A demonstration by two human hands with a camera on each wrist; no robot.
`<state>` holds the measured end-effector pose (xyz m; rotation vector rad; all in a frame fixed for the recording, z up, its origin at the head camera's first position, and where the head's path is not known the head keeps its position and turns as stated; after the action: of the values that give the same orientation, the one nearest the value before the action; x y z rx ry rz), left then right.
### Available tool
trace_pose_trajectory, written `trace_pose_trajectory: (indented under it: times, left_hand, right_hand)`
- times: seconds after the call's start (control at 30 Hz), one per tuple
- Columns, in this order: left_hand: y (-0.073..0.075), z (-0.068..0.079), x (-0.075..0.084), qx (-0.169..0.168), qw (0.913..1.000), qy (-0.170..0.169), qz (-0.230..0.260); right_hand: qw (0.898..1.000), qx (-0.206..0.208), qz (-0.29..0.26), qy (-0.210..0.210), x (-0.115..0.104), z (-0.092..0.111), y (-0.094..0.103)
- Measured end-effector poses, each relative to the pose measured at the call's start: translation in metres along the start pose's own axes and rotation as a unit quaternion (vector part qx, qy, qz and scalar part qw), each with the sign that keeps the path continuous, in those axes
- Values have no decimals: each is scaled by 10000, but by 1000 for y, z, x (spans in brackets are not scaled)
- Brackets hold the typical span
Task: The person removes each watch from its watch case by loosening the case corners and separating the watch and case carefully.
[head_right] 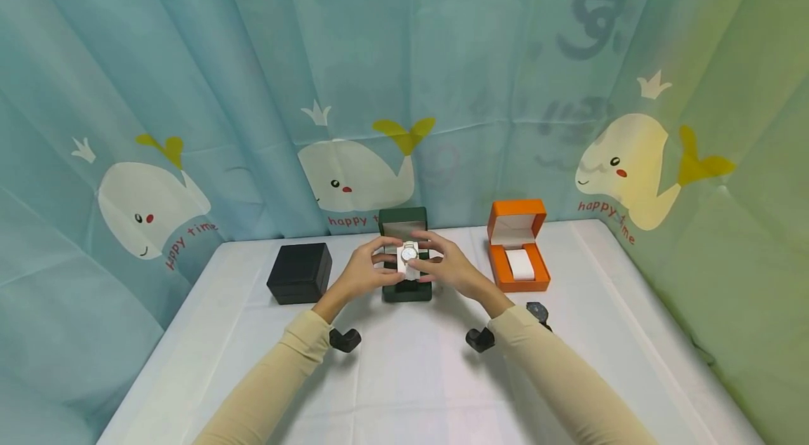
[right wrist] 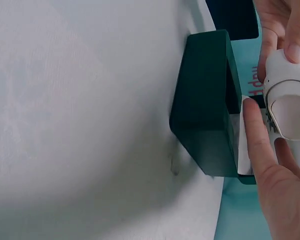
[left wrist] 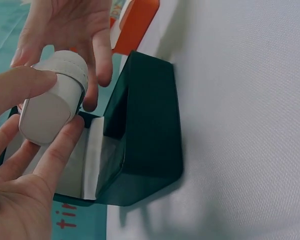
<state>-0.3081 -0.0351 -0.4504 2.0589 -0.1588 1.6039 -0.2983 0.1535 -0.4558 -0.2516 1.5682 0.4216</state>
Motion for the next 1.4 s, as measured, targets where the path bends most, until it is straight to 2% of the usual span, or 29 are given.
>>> trace_pose_trajectory:
  times: [0.37,0.6,0.9,1.13,1.4]
  left_hand:
    - [0,1,1,66,10000,32,9]
    - [-1,-3,1,13,9999,-95,140]
    - [2,1,-2,17,9999,6,99]
    - [1,1,-2,-25,9995,-106,305]
    - [1,0,-4,-82,9992,-13,379]
  right_hand:
    - [9992,89,-387,-61,2,-1,-6]
    - [9993,95,-361,41,2,-3,-5]
    - [9992,55,-372,101,5,-4,-10]
    - [9989,79,-429,187,6,-5,-10]
    - [9990,201,-376,108,8,-6,-10]
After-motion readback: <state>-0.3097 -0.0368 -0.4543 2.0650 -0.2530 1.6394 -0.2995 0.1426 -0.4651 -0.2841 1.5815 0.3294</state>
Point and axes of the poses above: each hand's wrist, its own z-axis away from the middle knuckle, its own y-axis out of the back of the hand, x = y × z, the point moved 5 cm from there along -z, towards the middle knuckle
